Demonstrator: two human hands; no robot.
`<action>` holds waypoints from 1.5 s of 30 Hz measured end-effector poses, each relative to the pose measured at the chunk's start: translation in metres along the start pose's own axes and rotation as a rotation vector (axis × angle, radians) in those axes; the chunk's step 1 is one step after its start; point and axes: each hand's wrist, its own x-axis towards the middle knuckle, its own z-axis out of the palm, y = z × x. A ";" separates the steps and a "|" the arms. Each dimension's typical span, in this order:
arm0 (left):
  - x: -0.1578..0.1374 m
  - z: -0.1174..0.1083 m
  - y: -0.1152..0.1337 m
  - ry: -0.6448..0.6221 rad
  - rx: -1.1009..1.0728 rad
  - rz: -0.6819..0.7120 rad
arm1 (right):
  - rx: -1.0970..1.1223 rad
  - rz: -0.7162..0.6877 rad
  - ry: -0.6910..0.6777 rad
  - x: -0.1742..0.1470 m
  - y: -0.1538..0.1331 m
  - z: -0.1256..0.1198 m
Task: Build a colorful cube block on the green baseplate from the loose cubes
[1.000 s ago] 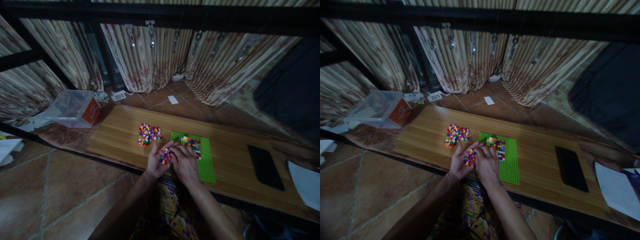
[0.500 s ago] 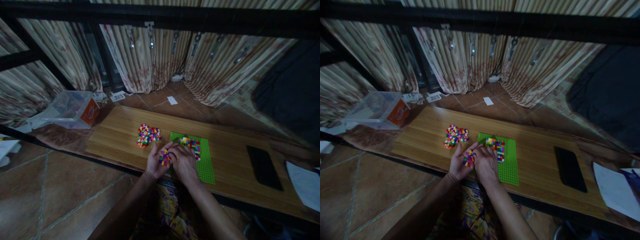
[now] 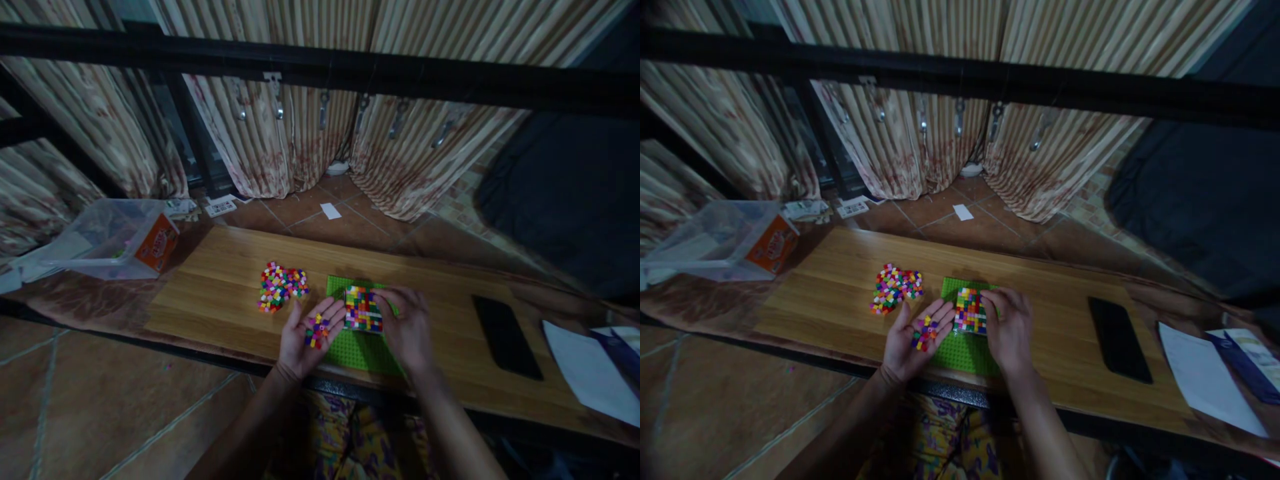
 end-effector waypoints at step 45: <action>0.001 0.004 0.001 0.054 0.017 -0.008 | 0.553 0.527 -0.114 0.015 0.008 0.037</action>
